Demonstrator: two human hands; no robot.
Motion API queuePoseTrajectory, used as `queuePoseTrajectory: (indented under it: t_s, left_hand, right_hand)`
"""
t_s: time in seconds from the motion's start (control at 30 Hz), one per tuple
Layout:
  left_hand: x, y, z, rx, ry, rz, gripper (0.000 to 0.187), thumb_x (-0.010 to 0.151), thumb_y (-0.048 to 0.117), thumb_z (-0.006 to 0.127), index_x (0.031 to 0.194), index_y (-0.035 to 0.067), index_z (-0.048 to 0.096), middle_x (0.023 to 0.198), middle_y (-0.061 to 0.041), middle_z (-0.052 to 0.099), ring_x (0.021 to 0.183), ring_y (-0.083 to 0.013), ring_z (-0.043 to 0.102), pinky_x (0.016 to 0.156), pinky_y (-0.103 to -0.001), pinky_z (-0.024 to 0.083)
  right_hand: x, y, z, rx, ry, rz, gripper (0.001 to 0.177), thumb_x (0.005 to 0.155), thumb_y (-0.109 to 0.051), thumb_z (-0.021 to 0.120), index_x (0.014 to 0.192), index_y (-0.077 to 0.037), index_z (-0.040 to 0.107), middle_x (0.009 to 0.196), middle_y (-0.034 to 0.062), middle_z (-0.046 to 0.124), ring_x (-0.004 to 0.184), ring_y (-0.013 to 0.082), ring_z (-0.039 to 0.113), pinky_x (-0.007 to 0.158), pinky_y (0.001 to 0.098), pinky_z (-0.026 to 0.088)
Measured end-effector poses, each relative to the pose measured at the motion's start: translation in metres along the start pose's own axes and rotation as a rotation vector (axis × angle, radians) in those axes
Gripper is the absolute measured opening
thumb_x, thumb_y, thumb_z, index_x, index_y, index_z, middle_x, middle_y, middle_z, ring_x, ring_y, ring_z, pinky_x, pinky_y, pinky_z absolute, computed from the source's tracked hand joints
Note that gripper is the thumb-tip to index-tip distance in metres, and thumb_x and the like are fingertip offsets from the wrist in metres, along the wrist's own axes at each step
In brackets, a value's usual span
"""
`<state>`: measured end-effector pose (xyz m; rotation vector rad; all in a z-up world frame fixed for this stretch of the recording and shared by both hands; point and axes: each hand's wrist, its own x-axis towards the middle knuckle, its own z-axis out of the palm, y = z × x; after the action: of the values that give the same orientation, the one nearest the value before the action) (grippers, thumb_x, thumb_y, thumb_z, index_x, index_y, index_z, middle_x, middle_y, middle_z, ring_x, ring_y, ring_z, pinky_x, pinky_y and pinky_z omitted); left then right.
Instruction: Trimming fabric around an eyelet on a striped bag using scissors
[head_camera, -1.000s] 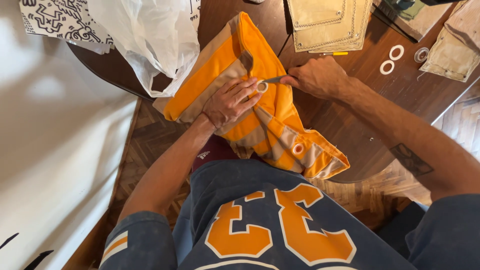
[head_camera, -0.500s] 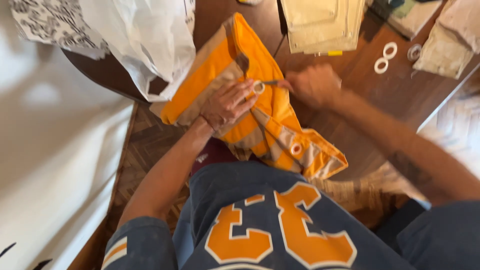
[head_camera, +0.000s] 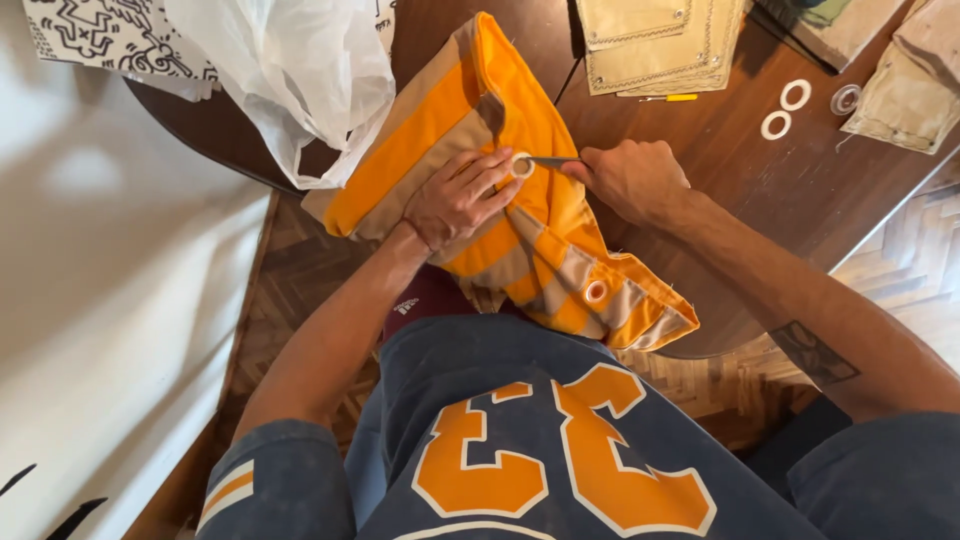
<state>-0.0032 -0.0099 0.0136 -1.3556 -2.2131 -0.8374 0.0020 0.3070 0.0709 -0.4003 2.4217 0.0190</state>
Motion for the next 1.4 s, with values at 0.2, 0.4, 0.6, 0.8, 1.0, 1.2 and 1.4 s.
queuePoseTrajectory:
  t_s: [0.2, 0.4, 0.6, 0.8, 1.0, 1.2, 1.4]
  left_hand:
    - [-0.002, 0.007, 0.006, 0.004, 0.034, -0.016, 0.029, 0.125, 0.022, 0.059, 0.118, 0.011, 0.084, 0.129, -0.02, 0.078, 0.137, -0.0372, 0.078, 0.113, -0.049, 0.062]
    - [0.01, 0.011, -0.01, 0.044, 0.023, -0.019, 0.022, 0.122, 0.025, 0.067, 0.115, 0.011, 0.082, 0.127, -0.017, 0.078, 0.138, -0.0346, 0.077, 0.114, -0.048, 0.06]
    - [0.007, 0.011, -0.006, 0.081, 0.026, -0.009, 0.019, 0.121, 0.025, 0.069, 0.117, 0.011, 0.081, 0.124, -0.016, 0.077, 0.135, -0.0339, 0.078, 0.112, -0.047, 0.061]
    - [0.002, 0.009, 0.001, 0.1, 0.043, 0.0, 0.023, 0.123, 0.028, 0.065, 0.119, 0.012, 0.081, 0.122, -0.015, 0.075, 0.136, -0.0334, 0.078, 0.113, -0.047, 0.06]
    - [-0.005, 0.006, 0.008, 0.083, 0.063, 0.024, 0.023, 0.122, 0.026, 0.068, 0.119, 0.01, 0.084, 0.123, -0.017, 0.076, 0.135, -0.0341, 0.079, 0.112, -0.048, 0.061]
    - [-0.006, 0.004, 0.01, 0.084, 0.081, 0.027, 0.023, 0.122, 0.026, 0.066, 0.119, 0.012, 0.084, 0.124, -0.016, 0.076, 0.134, -0.0335, 0.079, 0.111, -0.046, 0.061]
    - [-0.003, 0.005, 0.006, 0.07, 0.069, 0.03, 0.02, 0.12, 0.025, 0.07, 0.119, 0.01, 0.084, 0.124, -0.016, 0.076, 0.135, -0.034, 0.078, 0.111, -0.046, 0.061]
  right_hand:
    - [-0.023, -0.028, 0.009, -0.022, 0.021, 0.057, 0.056, 0.131, -0.059, 0.025, 0.121, -0.019, 0.063, 0.089, 0.0211, 0.085, 0.091, 0.0503, 0.088, 0.087, 0.0641, 0.065]
    - [-0.029, -0.057, 0.068, 0.344, -0.005, 0.297, 0.067, 0.126, -0.074, 0.025, 0.119, -0.02, 0.063, 0.089, 0.0218, 0.085, 0.097, 0.0562, 0.086, 0.087, 0.0669, 0.067]
    - [-0.028, -0.081, 0.085, 0.511, 0.035, 0.417, 0.072, 0.124, -0.078, 0.028, 0.117, -0.02, 0.069, 0.095, 0.0264, 0.084, 0.103, 0.0577, 0.084, 0.092, 0.0677, 0.067]
    - [-0.041, -0.098, 0.053, 0.611, 0.098, 0.468, 0.076, 0.125, -0.076, 0.028, 0.113, -0.015, 0.071, 0.101, 0.0312, 0.083, 0.11, 0.062, 0.081, 0.099, 0.0685, 0.064]
    - [-0.049, -0.111, 0.073, 0.831, 0.089, 0.561, 0.072, 0.122, -0.077, 0.036, 0.109, -0.017, 0.075, 0.102, 0.0322, 0.083, 0.114, 0.0624, 0.078, 0.101, 0.0711, 0.062]
    - [-0.049, -0.119, 0.062, 0.881, 0.139, 0.593, 0.07, 0.123, -0.072, 0.036, 0.104, -0.015, 0.073, 0.104, 0.0314, 0.083, 0.119, 0.06, 0.078, 0.106, 0.0694, 0.061]
    - [-0.048, -0.122, 0.053, 0.882, 0.143, 0.61, 0.071, 0.123, -0.073, 0.038, 0.103, -0.015, 0.074, 0.101, 0.0311, 0.083, 0.118, 0.0587, 0.078, 0.107, 0.0681, 0.061]
